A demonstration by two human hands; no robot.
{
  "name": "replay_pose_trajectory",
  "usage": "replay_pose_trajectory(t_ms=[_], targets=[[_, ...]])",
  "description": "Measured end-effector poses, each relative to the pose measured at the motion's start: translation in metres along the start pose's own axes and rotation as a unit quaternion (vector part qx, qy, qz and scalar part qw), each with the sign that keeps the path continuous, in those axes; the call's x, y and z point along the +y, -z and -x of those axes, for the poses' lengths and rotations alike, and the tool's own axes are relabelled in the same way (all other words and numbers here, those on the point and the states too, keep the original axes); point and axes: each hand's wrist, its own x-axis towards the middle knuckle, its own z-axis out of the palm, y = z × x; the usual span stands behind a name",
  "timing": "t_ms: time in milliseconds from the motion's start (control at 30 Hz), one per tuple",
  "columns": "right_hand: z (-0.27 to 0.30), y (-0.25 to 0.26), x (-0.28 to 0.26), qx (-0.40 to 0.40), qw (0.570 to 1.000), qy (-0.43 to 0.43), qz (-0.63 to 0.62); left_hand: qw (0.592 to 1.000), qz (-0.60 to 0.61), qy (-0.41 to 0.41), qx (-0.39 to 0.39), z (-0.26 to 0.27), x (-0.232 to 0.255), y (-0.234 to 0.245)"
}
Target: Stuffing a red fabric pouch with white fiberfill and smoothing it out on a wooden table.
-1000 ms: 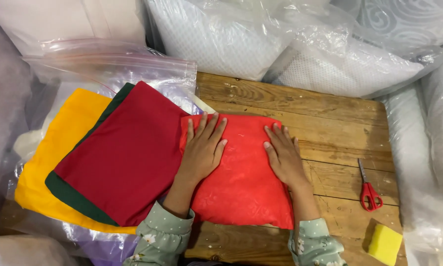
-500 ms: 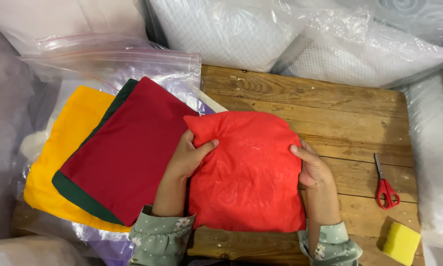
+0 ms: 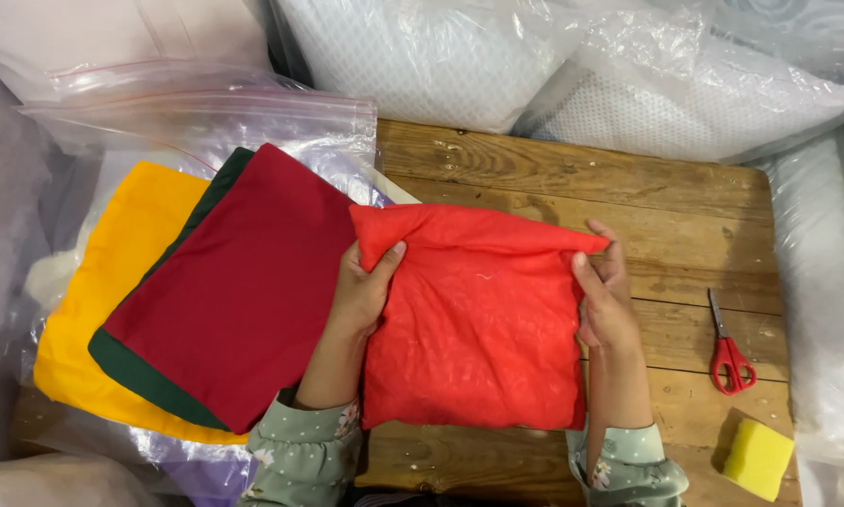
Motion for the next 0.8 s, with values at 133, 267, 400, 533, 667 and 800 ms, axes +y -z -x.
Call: replay_pose_trajectory(t_ms=[133,267,400,533,667,800], targets=[[0.023,-0.032,-0.019,-0.035,0.98,-0.182,0.07,1.0,0.003,-0.003,-0.007,0.003,0.002,-0.004],[0.022,-0.043,-0.025,-0.025,0.984,-0.112,0.138,0.988,-0.112,0.009,-0.103,0.02,0.023,-0.007],[-0.011,0.02,0.008,0.012,0.999,-0.033,-0.031,0.986,-0.165,-0.001,-0.03,0.021,0.044,0.004],[0.011,-0.01,-0.027,-0.088,0.995,-0.053,-0.005,0.991,-0.111,-0.002,-0.072,0.031,0.045,-0.011],[0.034,-0.069,-0.036,-0.076,0.981,-0.078,0.163,0.992,-0.076,0.011,-0.1,0.029,0.013,-0.024],[0.013,-0.04,-0.038,0.005,0.997,-0.061,0.047,0.997,-0.073,0.015,-0.012,0.012,0.02,-0.002]])
